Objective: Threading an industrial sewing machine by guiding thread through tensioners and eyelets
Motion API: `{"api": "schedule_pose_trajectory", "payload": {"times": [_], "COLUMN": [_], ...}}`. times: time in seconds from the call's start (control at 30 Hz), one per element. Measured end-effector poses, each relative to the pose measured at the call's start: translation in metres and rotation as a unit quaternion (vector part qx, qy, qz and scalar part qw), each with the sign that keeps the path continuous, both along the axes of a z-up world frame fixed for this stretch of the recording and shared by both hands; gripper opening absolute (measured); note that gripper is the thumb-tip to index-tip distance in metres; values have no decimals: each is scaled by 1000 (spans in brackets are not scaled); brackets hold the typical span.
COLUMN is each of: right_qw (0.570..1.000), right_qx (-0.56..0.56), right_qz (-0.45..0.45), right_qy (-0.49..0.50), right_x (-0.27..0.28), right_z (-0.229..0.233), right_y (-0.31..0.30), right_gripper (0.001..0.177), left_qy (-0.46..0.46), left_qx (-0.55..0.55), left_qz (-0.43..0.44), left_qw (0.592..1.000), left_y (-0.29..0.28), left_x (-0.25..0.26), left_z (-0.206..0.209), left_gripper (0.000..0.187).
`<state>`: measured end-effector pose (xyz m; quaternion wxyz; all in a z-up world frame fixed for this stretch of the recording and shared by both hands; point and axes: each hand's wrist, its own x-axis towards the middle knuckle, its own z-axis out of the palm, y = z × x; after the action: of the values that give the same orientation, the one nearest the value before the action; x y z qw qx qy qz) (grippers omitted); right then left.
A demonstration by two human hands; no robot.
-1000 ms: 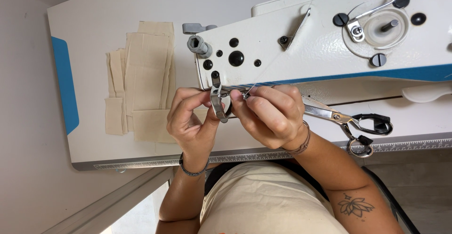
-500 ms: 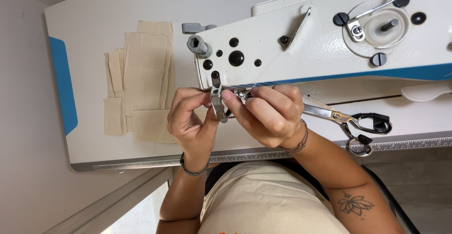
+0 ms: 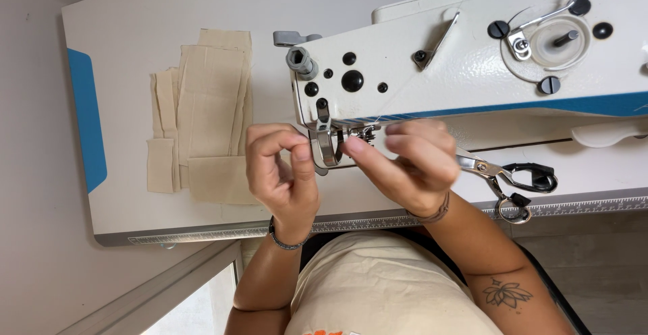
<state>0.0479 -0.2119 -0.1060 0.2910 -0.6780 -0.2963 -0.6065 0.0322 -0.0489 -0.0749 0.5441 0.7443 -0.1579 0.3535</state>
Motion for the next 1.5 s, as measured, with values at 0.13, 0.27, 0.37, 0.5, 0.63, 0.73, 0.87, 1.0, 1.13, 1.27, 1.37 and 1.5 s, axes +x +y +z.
{"api": "schedule_pose_trajectory", "payload": {"times": [0.13, 0.27, 0.37, 0.5, 0.63, 0.73, 0.87, 1.0, 1.13, 1.27, 1.37, 1.5], "right_qw": [985, 952, 962, 960, 890, 779, 610, 599, 526, 512, 525, 560], "right_qx": [168, 301, 251, 210, 238, 327, 495, 568, 612, 626, 620, 614], "right_qz": [-26, -2, 4, 124, 234, 338, 428, 386, 345, 335, 319, 293], "right_qy": [39, 54, 111, 138, 310, 414, 446, 411, 479, 483, 488, 472], "right_x": [-20, -36, -52, -76, -79, -72, -61, -51, -51, -45, -42, -41], "right_z": [-1, -15, -31, -70, -31, -10, -21, -49, -67, -80, -75, -80], "right_y": [-3, 7, 20, 38, 82, 108, 128, 136, 136, 131, 130, 124], "right_gripper": [10, 7, 9, 11, 19, 36, 38, 18, 35, 33, 29, 28], "left_qy": [27, 112, 121, 128, 140, 145, 175, 213, 259, 226, 225, 237], "left_qx": [-154, -385, -486, -476, -465, -453, -462, -483, -479, -471, -462, -436], "left_qz": [-42, -165, -186, -202, -179, -154, -159, -165, -175, -199, -225, -246], "left_qw": [987, 901, 846, 846, 856, 866, 855, 833, 820, 829, 828, 833], "left_y": [6, 29, 50, 60, 61, 71, 75, 64, 62, 68, 71, 74], "left_x": [-2, -9, -8, -6, -12, -15, -23, -34, -43, -39, -40, -44], "left_z": [11, 8, -7, -17, -14, -26, -51, -86, -117, -138, -148, -156], "left_gripper": [26, 18, 16, 13, 11, 13, 14, 12, 18, 21, 24, 26]}}
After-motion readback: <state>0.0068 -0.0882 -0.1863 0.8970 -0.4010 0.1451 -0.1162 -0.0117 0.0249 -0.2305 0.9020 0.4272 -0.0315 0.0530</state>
